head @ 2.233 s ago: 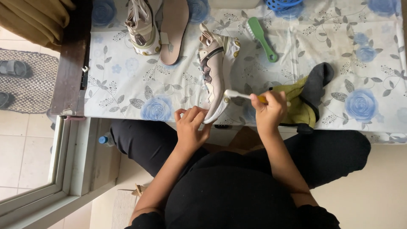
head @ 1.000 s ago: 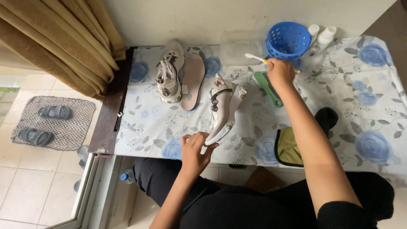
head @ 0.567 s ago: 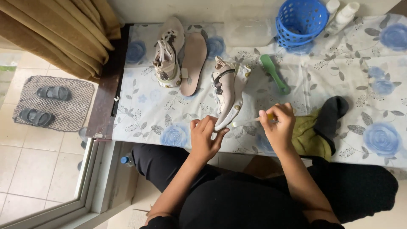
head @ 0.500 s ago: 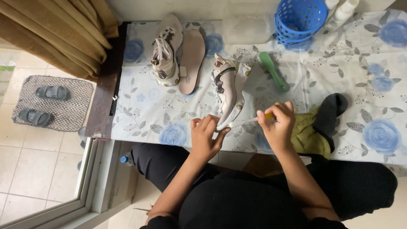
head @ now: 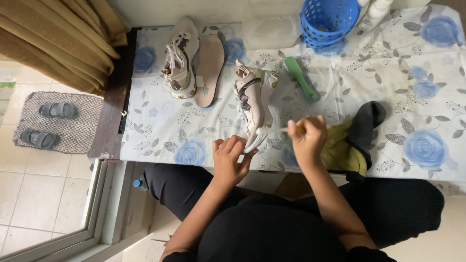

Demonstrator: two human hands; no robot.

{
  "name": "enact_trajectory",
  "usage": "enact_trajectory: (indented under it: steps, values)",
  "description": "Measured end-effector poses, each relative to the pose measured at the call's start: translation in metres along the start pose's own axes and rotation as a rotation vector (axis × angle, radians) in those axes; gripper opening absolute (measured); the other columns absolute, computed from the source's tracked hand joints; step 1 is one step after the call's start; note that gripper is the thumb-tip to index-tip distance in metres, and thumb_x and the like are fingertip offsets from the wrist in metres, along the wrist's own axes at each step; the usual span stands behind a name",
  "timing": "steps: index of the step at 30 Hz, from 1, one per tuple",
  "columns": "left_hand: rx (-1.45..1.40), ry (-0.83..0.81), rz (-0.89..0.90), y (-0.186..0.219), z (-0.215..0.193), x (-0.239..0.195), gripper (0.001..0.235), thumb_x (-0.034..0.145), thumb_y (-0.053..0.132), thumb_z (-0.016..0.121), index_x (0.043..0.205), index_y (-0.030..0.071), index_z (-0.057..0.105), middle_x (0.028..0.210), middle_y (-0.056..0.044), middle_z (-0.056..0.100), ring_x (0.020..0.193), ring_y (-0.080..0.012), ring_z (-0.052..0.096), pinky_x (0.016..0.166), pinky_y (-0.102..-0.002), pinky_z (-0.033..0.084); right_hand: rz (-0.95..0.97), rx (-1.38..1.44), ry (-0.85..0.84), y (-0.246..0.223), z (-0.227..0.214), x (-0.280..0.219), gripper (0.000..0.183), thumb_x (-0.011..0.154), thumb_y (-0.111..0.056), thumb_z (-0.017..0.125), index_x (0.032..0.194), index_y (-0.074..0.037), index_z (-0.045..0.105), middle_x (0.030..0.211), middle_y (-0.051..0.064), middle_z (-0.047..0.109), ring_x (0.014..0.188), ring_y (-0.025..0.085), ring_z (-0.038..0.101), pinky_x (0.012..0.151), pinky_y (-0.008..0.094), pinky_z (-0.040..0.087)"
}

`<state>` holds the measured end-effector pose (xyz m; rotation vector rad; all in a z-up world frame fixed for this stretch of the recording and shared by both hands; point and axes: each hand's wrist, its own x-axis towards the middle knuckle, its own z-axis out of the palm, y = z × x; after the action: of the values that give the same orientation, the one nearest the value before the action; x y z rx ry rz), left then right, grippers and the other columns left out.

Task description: The person scrubs a white sneaker with a toothbrush and then wipes it with a cloth. They subsequently use a green brush to scrub the shoe's sole and side. The task is performed on a table covered with a floral tablecloth.

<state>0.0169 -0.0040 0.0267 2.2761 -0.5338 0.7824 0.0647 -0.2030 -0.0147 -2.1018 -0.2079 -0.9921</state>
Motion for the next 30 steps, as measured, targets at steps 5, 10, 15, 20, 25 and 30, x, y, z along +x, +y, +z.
enact_trajectory:
  steps: [5, 10, 15, 20, 25, 30]
  values:
    - [0.030, -0.008, 0.000, 0.004, -0.003, -0.001, 0.019, 0.073, 0.021, 0.072, 0.075, 0.012, 0.056, 0.069, 0.002, 0.053, 0.057, -0.0187, 0.054, 0.069, -0.034, 0.033, -0.010, -0.089, -0.029, 0.004, -0.014, 0.002, 0.053, 0.087, -0.048, 0.061, 0.052, -0.014, 0.041, 0.049, 0.003, 0.036, 0.053, 0.022, 0.039, 0.053, 0.030, 0.037]
    - [0.044, 0.000, 0.000, 0.003, 0.000, -0.002, 0.019, 0.073, 0.023, 0.071, 0.074, 0.012, 0.056, 0.068, 0.002, 0.053, 0.057, -0.0185, 0.053, 0.070, -0.033, 0.032, -0.001, -0.111, -0.033, 0.004, -0.014, -0.004, 0.053, 0.088, -0.049, 0.058, 0.052, -0.014, 0.040, 0.049, 0.003, 0.036, 0.053, 0.024, 0.040, 0.055, 0.031, 0.038]
    - [-0.002, 0.007, -0.047, 0.005, -0.005, -0.003, 0.018, 0.074, 0.020, 0.071, 0.073, 0.011, 0.056, 0.067, 0.001, 0.053, 0.057, -0.0191, 0.054, 0.068, -0.033, 0.032, 0.131, -0.179, 0.017, 0.021, -0.013, -0.006, 0.053, 0.091, -0.046, 0.060, 0.054, -0.013, 0.043, 0.053, 0.006, 0.037, 0.051, 0.025, 0.042, 0.052, 0.032, 0.039]
    - [0.001, 0.018, -0.041, 0.006, -0.001, -0.006, 0.018, 0.073, 0.019, 0.072, 0.072, 0.011, 0.055, 0.067, 0.002, 0.052, 0.057, -0.0190, 0.053, 0.069, -0.032, 0.032, 0.071, -0.046, -0.071, -0.001, -0.007, -0.009, 0.052, 0.088, -0.046, 0.058, 0.051, -0.014, 0.041, 0.048, 0.005, 0.038, 0.054, 0.026, 0.043, 0.055, 0.032, 0.039]
    - [-0.004, 0.024, -0.050, 0.005, 0.001, -0.013, 0.018, 0.073, 0.019, 0.072, 0.071, 0.012, 0.055, 0.066, 0.003, 0.052, 0.056, -0.0181, 0.053, 0.069, -0.032, 0.031, 0.137, -0.121, -0.014, 0.010, -0.005, -0.009, 0.053, 0.091, -0.042, 0.060, 0.052, -0.014, 0.039, 0.051, 0.006, 0.038, 0.051, 0.026, 0.042, 0.054, 0.032, 0.039]
    - [-0.010, 0.028, -0.077, 0.004, 0.001, -0.013, 0.022, 0.074, 0.020, 0.072, 0.068, 0.011, 0.052, 0.064, 0.002, 0.050, 0.053, -0.0192, 0.053, 0.068, -0.032, 0.032, 0.101, 0.058, -0.116, 0.004, -0.002, -0.016, 0.049, 0.087, -0.039, 0.062, 0.051, -0.014, 0.040, 0.047, 0.004, 0.044, 0.053, 0.027, 0.044, 0.058, 0.031, 0.041]
